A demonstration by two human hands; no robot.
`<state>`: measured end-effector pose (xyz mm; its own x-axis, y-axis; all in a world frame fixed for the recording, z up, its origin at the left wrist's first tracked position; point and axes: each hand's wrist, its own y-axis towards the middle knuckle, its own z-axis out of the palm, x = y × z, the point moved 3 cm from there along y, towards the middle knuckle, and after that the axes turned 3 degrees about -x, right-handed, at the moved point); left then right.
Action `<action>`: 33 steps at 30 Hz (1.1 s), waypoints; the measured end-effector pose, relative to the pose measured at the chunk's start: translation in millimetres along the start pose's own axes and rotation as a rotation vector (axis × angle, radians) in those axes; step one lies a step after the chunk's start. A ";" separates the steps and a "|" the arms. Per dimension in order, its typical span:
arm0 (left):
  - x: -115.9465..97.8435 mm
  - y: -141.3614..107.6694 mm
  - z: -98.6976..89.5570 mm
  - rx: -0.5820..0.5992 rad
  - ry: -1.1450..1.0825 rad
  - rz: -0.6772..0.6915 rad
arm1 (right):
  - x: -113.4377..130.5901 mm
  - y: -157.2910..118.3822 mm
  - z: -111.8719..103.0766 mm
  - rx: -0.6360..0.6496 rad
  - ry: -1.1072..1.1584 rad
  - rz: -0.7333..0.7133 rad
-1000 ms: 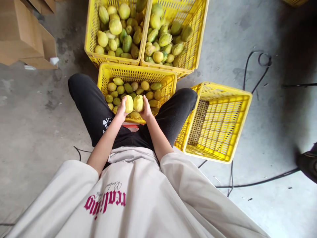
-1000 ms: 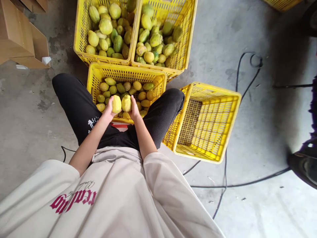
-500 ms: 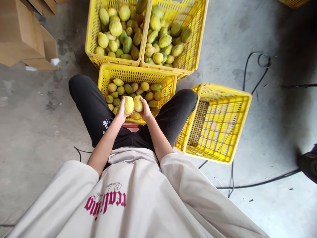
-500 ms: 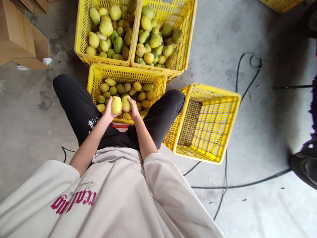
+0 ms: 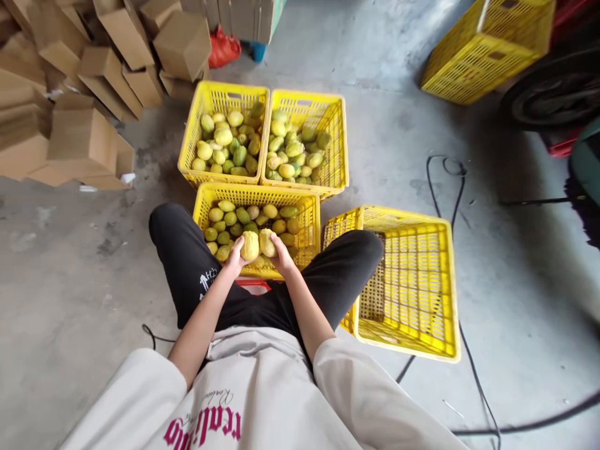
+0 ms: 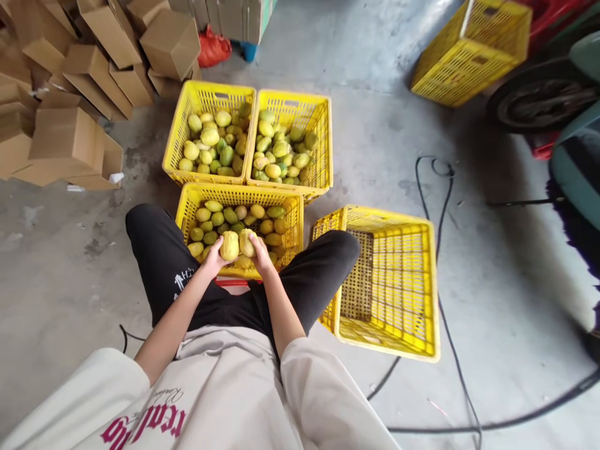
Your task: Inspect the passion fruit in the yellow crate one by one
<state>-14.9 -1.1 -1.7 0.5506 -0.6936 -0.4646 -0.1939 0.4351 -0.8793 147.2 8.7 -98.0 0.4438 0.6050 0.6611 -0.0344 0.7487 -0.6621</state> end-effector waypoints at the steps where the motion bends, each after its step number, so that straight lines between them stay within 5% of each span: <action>1: 0.9 0.7 0.0 0.016 -0.008 0.006 | 3.1 -1.4 -0.6 -0.011 0.005 0.002; 16: -4.6 6.1 5.3 -0.080 -0.075 0.029 | 12.7 -9.2 23.2 0.026 0.200 0.132; 33: -0.3 7.4 0.8 -0.167 0.163 0.029 | 10.0 -19.4 22.8 -0.137 0.091 0.243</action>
<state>-15.9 2.8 -8.0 0.4066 -0.7717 -0.4891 -0.3470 0.3648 -0.8640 131.9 6.4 -70.5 0.5160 0.7305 0.4475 -0.0306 0.5378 -0.8425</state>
